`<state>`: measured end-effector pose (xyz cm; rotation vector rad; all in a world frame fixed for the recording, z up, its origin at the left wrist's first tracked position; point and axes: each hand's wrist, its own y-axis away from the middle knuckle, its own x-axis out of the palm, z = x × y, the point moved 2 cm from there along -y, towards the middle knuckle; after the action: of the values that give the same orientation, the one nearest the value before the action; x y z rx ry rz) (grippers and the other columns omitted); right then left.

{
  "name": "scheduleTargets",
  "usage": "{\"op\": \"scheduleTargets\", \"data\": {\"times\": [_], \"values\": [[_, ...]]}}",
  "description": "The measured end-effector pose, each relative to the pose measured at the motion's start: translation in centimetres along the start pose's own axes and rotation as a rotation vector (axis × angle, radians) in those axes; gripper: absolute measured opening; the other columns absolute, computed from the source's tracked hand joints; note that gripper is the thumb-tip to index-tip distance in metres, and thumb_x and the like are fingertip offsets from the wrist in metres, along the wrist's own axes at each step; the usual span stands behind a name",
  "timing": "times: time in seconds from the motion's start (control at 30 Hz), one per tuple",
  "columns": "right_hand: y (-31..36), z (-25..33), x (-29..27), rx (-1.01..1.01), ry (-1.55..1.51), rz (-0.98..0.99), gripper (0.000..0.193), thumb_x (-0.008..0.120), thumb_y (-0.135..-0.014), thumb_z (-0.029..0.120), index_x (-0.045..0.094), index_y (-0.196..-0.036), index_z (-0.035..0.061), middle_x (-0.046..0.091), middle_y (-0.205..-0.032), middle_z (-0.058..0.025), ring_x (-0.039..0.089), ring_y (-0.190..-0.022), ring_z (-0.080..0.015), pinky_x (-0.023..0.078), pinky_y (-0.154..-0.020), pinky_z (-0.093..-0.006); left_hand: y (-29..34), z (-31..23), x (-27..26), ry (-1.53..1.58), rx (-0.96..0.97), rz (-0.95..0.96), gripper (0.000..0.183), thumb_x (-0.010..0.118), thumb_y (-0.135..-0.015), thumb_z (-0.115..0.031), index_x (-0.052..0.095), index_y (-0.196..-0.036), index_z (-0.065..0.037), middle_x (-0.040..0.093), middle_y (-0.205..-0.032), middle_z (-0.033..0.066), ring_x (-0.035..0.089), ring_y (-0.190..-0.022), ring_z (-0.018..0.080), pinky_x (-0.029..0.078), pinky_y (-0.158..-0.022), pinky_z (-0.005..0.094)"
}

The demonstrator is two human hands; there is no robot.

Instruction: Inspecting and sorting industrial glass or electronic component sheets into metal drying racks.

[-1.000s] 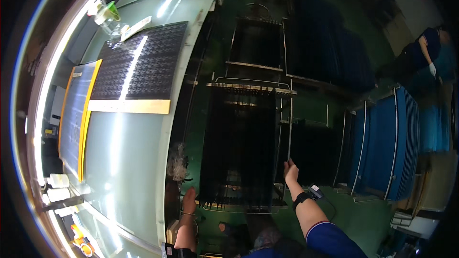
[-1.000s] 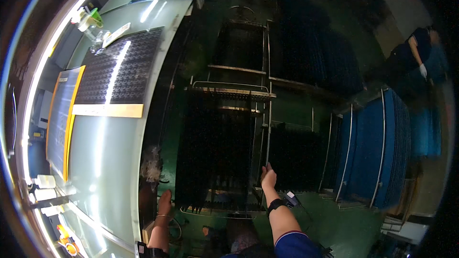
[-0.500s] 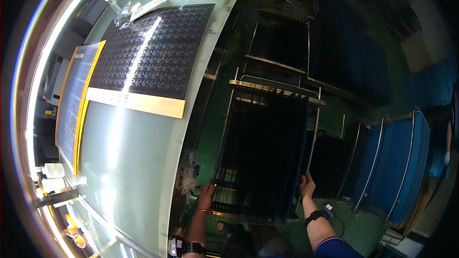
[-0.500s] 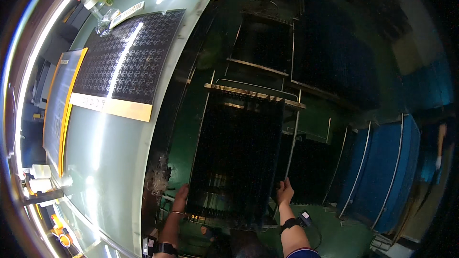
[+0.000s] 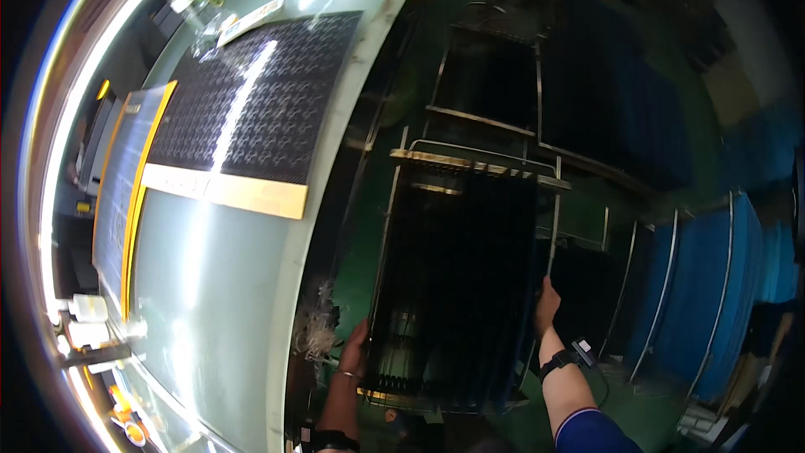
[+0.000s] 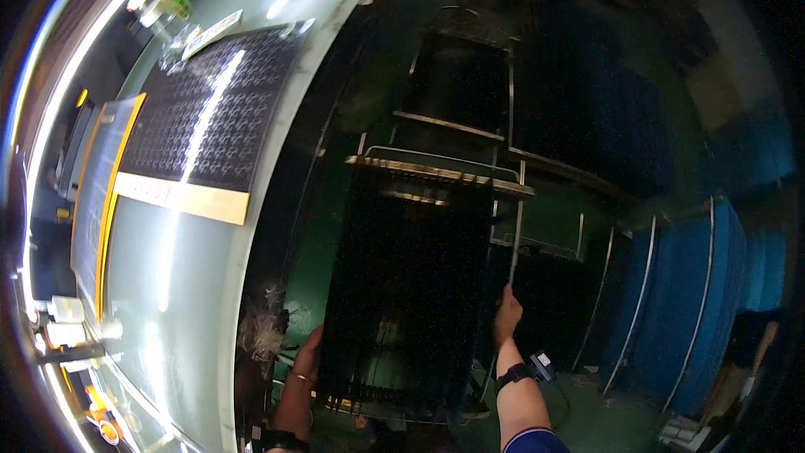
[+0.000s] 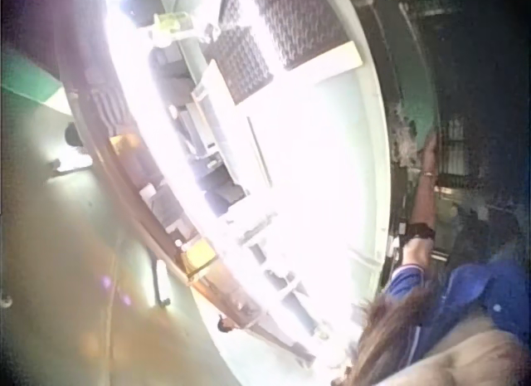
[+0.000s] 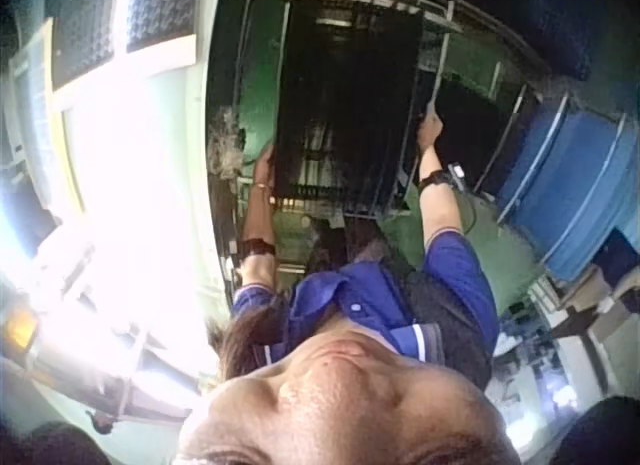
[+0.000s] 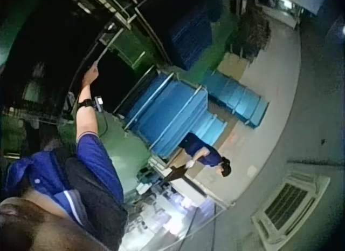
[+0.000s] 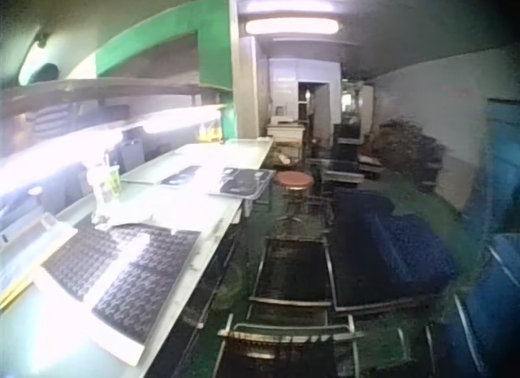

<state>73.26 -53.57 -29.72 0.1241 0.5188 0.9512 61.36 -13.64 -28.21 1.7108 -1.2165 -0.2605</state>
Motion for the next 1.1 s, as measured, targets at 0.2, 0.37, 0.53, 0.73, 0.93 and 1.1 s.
{"op": "scheduleTargets", "data": {"times": [0.2,0.37,0.53,0.73,0.93,1.1], "values": [[0.2,-1.1,-4.2,-0.004,-0.012,0.051,0.046,0.05,-0.088,0.036,0.048,-0.055,0.0034,0.04,-0.054,0.0016,0.033,-0.051,-0.0086,0.026,-0.048,-0.0263,5.1,2.5,1.6,0.161,-0.046,-0.016,0.044,0.051,-0.075,-0.013,0.046,-0.118,-0.003,0.052,-0.115,0.0087,0.048,-0.108,0.023,0.035,-0.095,0.035],[4.7,0.0,-10.2,0.043,0.102,0.037,0.046,0.05,-0.086,0.037,0.057,-0.059,-0.0001,0.045,-0.049,-0.0027,0.041,-0.048,-0.0106,0.031,-0.047,-0.0272,9.4,7.8,-2.2,0.184,-0.024,-0.089,0.038,0.048,-0.07,-0.008,0.052,-0.108,-0.002,0.058,-0.103,0.009,0.054,-0.096,0.0229,0.042,-0.087,0.0344],[9.9,1.3,-17.5,0.017,0.011,-0.064,0.043,0.051,-0.085,0.035,0.058,-0.059,0.0008,0.05,-0.05,-0.0041,0.047,-0.046,-0.0132,0.035,-0.047,-0.0303,15.0,8.4,-0.1,0.186,-0.176,0.11,0.032,0.049,-0.075,-0.012,0.055,-0.106,-0.002,0.06,-0.097,0.0083,0.057,-0.089,0.0212,0.045,-0.082,0.0322],[16.7,6.3,-25.5,0.042,-0.152,-0.137,0.045,0.05,-0.083,0.04,0.058,-0.059,0.0032,0.052,-0.051,-0.0034,0.05,-0.049,-0.0139,0.037,-0.05,-0.0313,21.6,5.7,2.4,-0.069,-0.107,0.221,0.032,0.049,-0.076,-0.013,0.055,-0.106,-0.002,0.06,-0.097,0.0082,0.057,-0.088,0.0208,0.045,-0.082,0.032],[26.9,12.3,-37.1,-0.046,-0.536,-0.238,0.04,0.047,-0.087,0.04,0.053,-0.065,0.0074,0.041,-0.05,0.0033,0.033,-0.04,-0.0067,0.023,-0.039,-0.0238,28.2,1.3,9.1,-0.299,0.09,0.441,0.032,0.049,-0.077,-0.014,0.055,-0.106,-0.002,0.059,-0.097,0.008,0.057,-0.088,0.0205,0.045,-0.082,0.0317],[32.6,13.5,-46.6,-0.178,-0.69,-0.439,0.037,0.045,-0.088,0.038,0.051,-0.066,0.0083,0.036,-0.049,0.0045,0.028,-0.039,-0.0066,0.018,-0.038,-0.0233,32.9,0.4,16.9,-0.426,0.213,0.643,0.032,0.049,-0.077,-0.015,0.055,-0.106,-0.002,0.059,-0.097,0.0079,0.057,-0.088,0.0202,0.045,-0.081,0.0315]]}}
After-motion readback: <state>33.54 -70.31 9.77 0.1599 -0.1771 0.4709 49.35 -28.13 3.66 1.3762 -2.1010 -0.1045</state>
